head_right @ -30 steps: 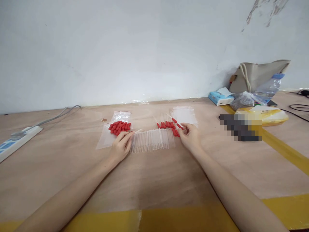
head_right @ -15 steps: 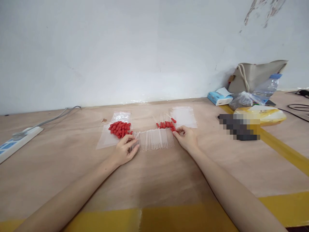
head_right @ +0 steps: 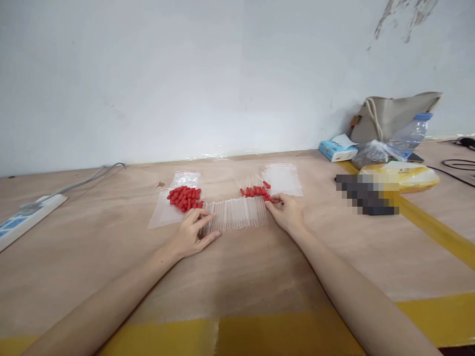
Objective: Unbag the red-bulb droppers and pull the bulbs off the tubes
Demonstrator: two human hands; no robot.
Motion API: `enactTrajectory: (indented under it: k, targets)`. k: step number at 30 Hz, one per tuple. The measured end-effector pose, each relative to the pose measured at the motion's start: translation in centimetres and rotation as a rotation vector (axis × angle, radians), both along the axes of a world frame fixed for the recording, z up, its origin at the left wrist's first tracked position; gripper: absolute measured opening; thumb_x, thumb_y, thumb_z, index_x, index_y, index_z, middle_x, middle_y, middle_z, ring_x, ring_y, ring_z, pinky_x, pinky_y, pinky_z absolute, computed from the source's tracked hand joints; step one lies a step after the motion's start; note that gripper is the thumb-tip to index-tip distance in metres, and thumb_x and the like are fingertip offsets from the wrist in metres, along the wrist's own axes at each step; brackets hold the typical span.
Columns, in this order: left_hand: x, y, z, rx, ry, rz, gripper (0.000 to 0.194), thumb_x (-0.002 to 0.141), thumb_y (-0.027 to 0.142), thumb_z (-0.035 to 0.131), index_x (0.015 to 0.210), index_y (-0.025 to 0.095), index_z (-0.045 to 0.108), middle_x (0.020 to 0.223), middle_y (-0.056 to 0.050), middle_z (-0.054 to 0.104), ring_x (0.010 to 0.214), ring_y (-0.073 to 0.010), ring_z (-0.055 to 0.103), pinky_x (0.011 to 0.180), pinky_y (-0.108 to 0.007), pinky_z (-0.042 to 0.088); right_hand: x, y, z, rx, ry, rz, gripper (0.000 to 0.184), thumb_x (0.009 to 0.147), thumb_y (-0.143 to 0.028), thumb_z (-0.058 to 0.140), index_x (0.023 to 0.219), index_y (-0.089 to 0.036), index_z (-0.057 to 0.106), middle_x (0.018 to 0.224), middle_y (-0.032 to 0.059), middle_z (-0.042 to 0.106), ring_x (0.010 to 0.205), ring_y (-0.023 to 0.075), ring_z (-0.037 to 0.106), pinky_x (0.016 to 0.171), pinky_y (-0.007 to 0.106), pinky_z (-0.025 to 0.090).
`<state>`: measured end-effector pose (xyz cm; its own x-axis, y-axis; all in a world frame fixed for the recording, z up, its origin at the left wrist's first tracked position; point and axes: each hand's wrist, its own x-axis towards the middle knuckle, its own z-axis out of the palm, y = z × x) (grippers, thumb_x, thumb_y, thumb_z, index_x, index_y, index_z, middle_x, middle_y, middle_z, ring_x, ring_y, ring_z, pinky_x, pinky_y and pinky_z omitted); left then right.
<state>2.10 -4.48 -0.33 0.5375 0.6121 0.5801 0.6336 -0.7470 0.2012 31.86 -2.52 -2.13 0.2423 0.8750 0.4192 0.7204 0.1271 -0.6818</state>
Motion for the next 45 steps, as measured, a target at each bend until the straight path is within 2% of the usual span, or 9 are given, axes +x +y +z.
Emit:
enactTrajectory:
  k: [8,14,20,25,33,36,38,41,45]
  targets:
    - [-1.5,0.7,0.5,0.016,0.127,-0.045,0.047,0.074,0.045,0.06,0.114,0.021,0.055,0.116,-0.01,0.053,0.115,-0.0274,0.043,0.094,-0.046,0.037,0.2,-0.2,0.0,0.008,0.008,-0.044,0.03,0.07,-0.045,0.056,0.082,-0.02,0.065,0.08,0.0034,0.067,0.07,0.0167,0.057,0.068,0.029,0.043]
    - [-1.8,0.7,0.3,0.035,0.08,-0.004,0.047,0.072,0.045,0.061,0.112,0.021,0.055,0.111,-0.01,0.053,0.102,-0.0245,0.05,0.087,-0.044,0.043,0.8,1.4,1.1,-0.008,-0.057,-0.078,0.028,0.073,-0.041,0.05,0.079,-0.019,0.066,0.072,0.0039,0.065,0.067,0.0167,0.057,0.062,0.028,0.041]
    - [-1.6,-0.6,0.0,-0.064,-0.034,0.063,0.051,0.071,0.046,0.062,0.111,0.017,0.053,0.104,-0.01,0.049,0.095,-0.0212,0.051,0.081,-0.036,0.048,0.6,4.7,2.8,-0.174,-0.214,-0.207,0.032,0.069,-0.046,0.052,0.082,-0.02,0.067,0.082,0.0068,0.064,0.077,0.0219,0.057,0.065,0.032,0.039]
    - [-1.3,-0.7,-0.1,-0.119,-0.069,0.049,0.047,0.074,0.042,0.061,0.111,0.016,0.05,0.104,-0.009,0.048,0.096,-0.0204,0.051,0.082,-0.035,0.047,-0.3,5.9,2.8,-0.276,-0.181,-0.262,0.031,0.065,-0.048,0.054,0.075,-0.022,0.068,0.078,0.0072,0.065,0.075,0.0241,0.058,0.067,0.037,0.039]
    - [-1.5,-0.6,0.0,-0.021,-0.079,0.059,0.041,0.074,0.038,0.061,0.109,0.017,0.054,0.103,-0.01,0.05,0.096,-0.022,0.051,0.083,-0.039,0.046,-0.8,6.1,3.0,-0.242,-0.11,-0.296,0.026,0.068,-0.042,0.053,0.065,-0.02,0.066,0.066,0.0072,0.064,0.067,0.0228,0.058,0.069,0.038,0.038]
    - [-1.6,-0.4,0.1,0.058,-0.091,0.076,0.039,0.076,0.034,0.058,0.111,0.018,0.053,0.103,-0.01,0.051,0.096,-0.0222,0.051,0.084,-0.039,0.045,-1.1,4.6,3.5,-0.113,-0.063,-0.21,0.027,0.073,-0.043,0.049,0.073,-0.02,0.064,0.074,0.0058,0.066,0.068,0.0199,0.058,0.066,0.033,0.039]
    - [-1.5,-0.4,0.2,0.137,-0.094,0.109,0.041,0.077,0.032,0.058,0.115,0.019,0.051,0.107,-0.011,0.051,0.1,-0.0238,0.049,0.088,-0.042,0.042,-1.8,2.8,3.6,0.021,-0.066,-0.047,0.026,0.075,-0.042,0.049,0.077,-0.02,0.062,0.078,0.0048,0.066,0.07,0.0183,0.057,0.066,0.031,0.039]
    - [-1.1,-0.5,0.5,0.264,-0.052,0.16,0.046,0.077,0.029,0.058,0.121,0.021,0.048,0.117,-0.012,0.05,0.11,-0.0269,0.045,0.093,-0.045,0.037,-3.5,-0.6,3.1,0.202,-0.223,0.225,0.019,0.078,-0.037,0.05,0.079,-0.022,0.061,0.078,0.0027,0.065,0.078,0.0182,0.055,0.075,0.032,0.036]
    - [-0.5,-0.8,0.6,0.334,0.043,0.105,0.039,0.079,0.025,0.056,0.117,0.024,0.052,0.115,-0.009,0.055,0.11,-0.0251,0.046,0.095,-0.045,0.032,-5.6,-3.9,1.7,0.322,-0.364,0.436,0.01,0.082,-0.027,0.05,0.081,-0.022,0.059,0.077,0.0008,0.064,0.077,0.0156,0.054,0.078,0.033,0.03]
